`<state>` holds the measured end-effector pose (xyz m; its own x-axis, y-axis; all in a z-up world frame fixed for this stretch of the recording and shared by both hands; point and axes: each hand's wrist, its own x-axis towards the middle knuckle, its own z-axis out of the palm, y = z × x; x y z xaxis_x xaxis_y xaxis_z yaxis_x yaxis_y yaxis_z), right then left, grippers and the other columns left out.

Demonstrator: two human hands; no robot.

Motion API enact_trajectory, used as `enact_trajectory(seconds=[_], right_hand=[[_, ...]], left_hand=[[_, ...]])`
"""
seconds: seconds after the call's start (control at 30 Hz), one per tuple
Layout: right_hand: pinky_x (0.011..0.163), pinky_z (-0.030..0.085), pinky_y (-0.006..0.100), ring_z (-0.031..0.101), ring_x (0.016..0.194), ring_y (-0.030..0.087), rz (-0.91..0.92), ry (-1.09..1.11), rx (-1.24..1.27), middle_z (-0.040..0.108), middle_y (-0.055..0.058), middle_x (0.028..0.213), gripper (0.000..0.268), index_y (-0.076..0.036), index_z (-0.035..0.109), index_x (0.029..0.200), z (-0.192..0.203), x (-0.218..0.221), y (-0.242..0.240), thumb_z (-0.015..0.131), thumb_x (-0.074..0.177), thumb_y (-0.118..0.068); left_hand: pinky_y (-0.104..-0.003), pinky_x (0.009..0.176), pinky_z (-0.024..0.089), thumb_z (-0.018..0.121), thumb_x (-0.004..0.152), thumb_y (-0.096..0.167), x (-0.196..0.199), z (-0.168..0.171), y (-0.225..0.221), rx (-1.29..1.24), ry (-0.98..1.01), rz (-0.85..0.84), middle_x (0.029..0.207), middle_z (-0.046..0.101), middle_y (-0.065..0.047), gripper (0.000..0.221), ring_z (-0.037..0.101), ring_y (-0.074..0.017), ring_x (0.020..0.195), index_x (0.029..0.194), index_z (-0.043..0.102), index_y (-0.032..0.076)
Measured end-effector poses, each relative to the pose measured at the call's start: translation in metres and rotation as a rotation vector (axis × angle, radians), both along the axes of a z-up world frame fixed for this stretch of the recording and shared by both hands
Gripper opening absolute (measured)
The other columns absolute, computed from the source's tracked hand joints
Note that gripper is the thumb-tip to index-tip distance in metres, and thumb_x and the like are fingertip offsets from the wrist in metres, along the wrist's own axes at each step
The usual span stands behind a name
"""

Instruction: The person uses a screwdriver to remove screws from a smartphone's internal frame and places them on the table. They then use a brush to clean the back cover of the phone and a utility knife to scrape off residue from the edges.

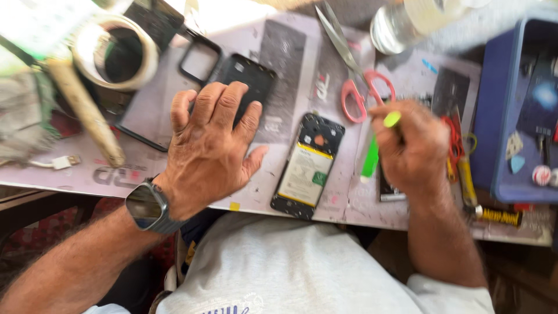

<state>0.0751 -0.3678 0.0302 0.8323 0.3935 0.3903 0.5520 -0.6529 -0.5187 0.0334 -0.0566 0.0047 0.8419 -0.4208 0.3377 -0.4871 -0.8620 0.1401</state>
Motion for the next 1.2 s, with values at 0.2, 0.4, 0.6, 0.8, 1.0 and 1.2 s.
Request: enact_trajectory(seconds=[0.2, 0.4, 0.6, 0.8, 1.0, 1.2], right_hand=[[0.071, 0.055, 0.032, 0.07, 0.079, 0.02, -0.018, 0.096, -0.042, 0.073, 0.012, 0.096, 0.005, -0.001, 0.073, 0.111, -0.006, 0.013, -0.021, 0.07, 0.109, -0.005], [0.084, 0.055, 0.047, 0.07, 0.094, 0.036, 0.069, 0.158, -0.314, 0.073, 0.017, 0.102, 0.024, -0.001, 0.072, 0.123, -0.011, -0.001, -0.001, 0.071, 0.101, -0.012], [0.088, 0.053, 0.05, 0.067, 0.1, 0.039, 0.034, 0.259, -0.387, 0.069, 0.02, 0.109, 0.035, -0.001, 0.068, 0.129, -0.005, -0.007, 0.017, 0.069, 0.096, -0.014], [0.088, 0.05, 0.052, 0.064, 0.102, 0.041, -0.006, 0.234, -0.413, 0.066, 0.022, 0.109, 0.041, -0.001, 0.066, 0.132, -0.014, -0.009, 0.024, 0.07, 0.094, -0.015], [0.088, 0.05, 0.052, 0.064, 0.101, 0.043, -0.087, 0.222, -0.414, 0.063, 0.023, 0.106, 0.027, -0.001, 0.069, 0.114, -0.021, -0.003, 0.027, 0.074, 0.095, -0.02], [0.087, 0.054, 0.047, 0.066, 0.101, 0.033, -0.059, 0.167, -0.305, 0.066, 0.019, 0.108, 0.022, 0.001, 0.069, 0.114, -0.006, -0.005, 0.013, 0.078, 0.099, -0.013]], left_hand=[[-0.053, 0.104, 0.026, 0.087, 0.067, 0.051, -0.023, -0.004, -0.025, -0.198, 0.253, -0.408, 0.138, 0.05, -0.022, 0.081, 0.043, -0.035, 0.128, 0.129, 0.067, 0.002], [-0.05, 0.107, 0.027, 0.088, 0.07, 0.04, -0.037, -0.012, -0.032, -0.246, 0.273, -0.403, 0.14, 0.052, -0.017, 0.068, 0.047, -0.03, 0.128, 0.123, 0.07, 0.003], [-0.049, 0.109, 0.028, 0.087, 0.08, 0.033, -0.045, -0.019, -0.029, -0.286, 0.17, -0.354, 0.135, 0.055, -0.01, 0.049, 0.049, -0.0279, 0.129, 0.117, 0.072, 0.006], [-0.049, 0.108, 0.028, 0.088, 0.079, 0.032, -0.047, -0.026, -0.027, -0.318, 0.145, -0.35, 0.134, 0.056, -0.01, 0.05, 0.049, -0.0276, 0.129, 0.118, 0.073, 0.005], [-0.05, 0.104, 0.028, 0.089, 0.074, 0.032, -0.049, -0.024, -0.026, -0.353, 0.167, -0.306, 0.133, 0.056, -0.012, 0.059, 0.05, -0.0277, 0.128, 0.123, 0.066, 0.005], [-0.05, 0.103, 0.028, 0.094, 0.075, 0.038, -0.049, -0.032, -0.025, -0.38, 0.138, -0.312, 0.137, 0.055, -0.015, 0.08, 0.049, -0.0288, 0.128, 0.136, 0.056, 0.001]])
